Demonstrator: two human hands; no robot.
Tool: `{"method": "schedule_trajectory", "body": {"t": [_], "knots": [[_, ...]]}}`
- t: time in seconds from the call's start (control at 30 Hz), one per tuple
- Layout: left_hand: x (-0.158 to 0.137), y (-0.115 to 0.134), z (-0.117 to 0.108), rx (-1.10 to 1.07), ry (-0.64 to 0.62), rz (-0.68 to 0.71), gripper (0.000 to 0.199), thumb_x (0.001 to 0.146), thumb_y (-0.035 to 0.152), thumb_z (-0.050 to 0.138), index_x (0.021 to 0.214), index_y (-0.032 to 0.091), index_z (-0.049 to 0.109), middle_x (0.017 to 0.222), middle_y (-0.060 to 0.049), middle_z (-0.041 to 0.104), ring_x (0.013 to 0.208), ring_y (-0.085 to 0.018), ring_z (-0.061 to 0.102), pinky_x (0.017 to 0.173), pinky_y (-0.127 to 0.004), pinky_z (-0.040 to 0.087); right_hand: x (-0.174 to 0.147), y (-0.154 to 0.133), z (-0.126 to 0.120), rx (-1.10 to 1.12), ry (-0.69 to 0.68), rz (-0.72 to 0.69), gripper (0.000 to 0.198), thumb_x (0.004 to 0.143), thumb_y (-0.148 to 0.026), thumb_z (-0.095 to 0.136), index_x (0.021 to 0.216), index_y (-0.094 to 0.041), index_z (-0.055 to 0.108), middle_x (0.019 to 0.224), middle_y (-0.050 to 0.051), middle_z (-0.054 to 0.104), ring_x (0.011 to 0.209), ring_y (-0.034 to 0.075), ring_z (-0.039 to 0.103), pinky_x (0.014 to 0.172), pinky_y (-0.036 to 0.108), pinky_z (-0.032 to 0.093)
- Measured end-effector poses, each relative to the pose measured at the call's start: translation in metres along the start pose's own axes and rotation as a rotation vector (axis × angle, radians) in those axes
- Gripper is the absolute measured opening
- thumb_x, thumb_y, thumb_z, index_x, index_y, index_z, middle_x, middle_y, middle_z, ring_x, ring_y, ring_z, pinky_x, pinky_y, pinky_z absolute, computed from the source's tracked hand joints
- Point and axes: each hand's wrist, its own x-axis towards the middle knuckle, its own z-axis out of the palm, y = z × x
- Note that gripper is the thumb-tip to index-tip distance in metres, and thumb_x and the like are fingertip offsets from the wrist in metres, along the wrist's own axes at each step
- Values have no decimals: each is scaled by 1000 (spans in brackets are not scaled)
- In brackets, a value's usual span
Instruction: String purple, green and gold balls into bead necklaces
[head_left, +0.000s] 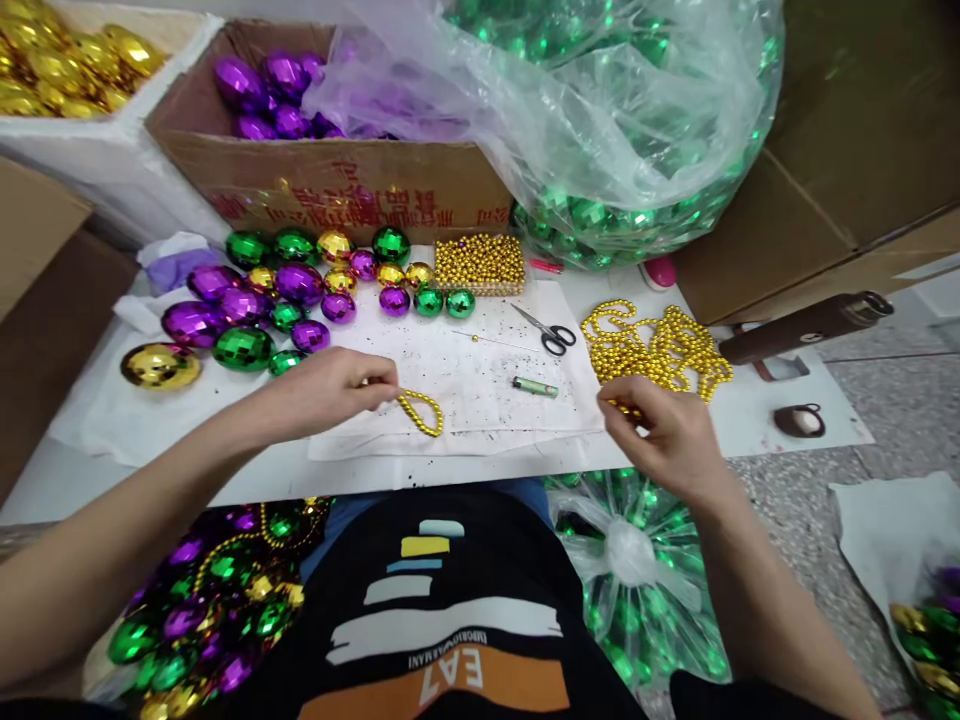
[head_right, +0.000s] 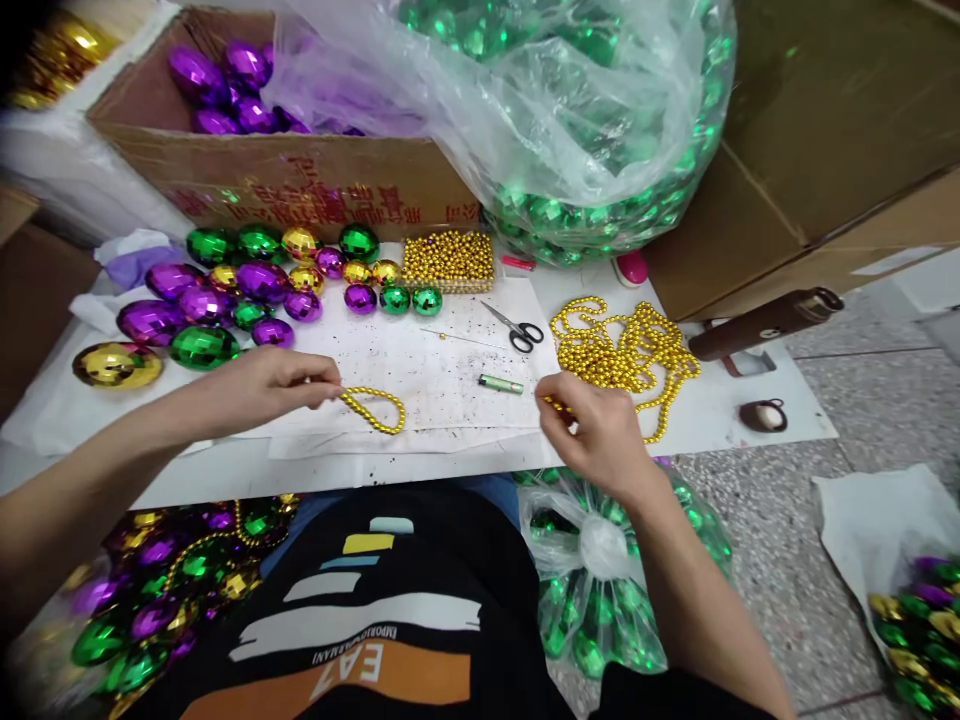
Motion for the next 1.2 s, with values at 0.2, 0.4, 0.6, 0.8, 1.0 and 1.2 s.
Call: {"method": "schedule_trajectory", "body": {"t": [0.2,0.4,0.6,0.8,1.0,1.2], "knots": [[-6,-50,-4,-74,48,-96,25,78,42,66,65,20,68,60,-1,60,56,-13,48,57,-27,31,-9,31,15,-43,24,141,14,91,-30,50,88,-21,60,72,2,67,60,14,60,60,26,41],[38,-71,41,-177,19,-69,21,78,35,63,69,17,67,67,-1,65,64,-14,53,63,-26,35,-22,56,57,-265,-136,270,18,88,-30,50,90,-20,65,67,4,66,57,17,57,56,27,32],[93,-55,59,-133,40,-77,10,73,25,64,71,17,69,73,-2,69,70,-15,58,65,-27,36,-31,70,72,-568,-232,333,20,90,-27,49,90,-18,67,75,7,68,55,15,47,53,28,17],[96,-56,45,-120,35,-84,8,69,23,63,69,17,68,68,-1,66,68,-15,55,65,-28,34,-51,88,71,-576,-235,374,22,93,-27,47,93,-17,66,87,9,71,60,15,49,54,27,20],[62,-78,11,-419,161,-161,16,70,31,68,67,16,64,53,5,46,51,-8,34,52,-24,23,-61,116,65,-564,-73,448,23,93,-28,46,93,-16,66,85,9,66,55,12,35,54,28,18],[5,-98,-2,-866,384,-166,26,67,35,80,70,14,64,53,5,42,46,-4,25,45,-21,11,-58,128,51,-450,139,579,23,94,-33,49,90,-17,65,78,12,58,59,15,35,56,31,21]]}}
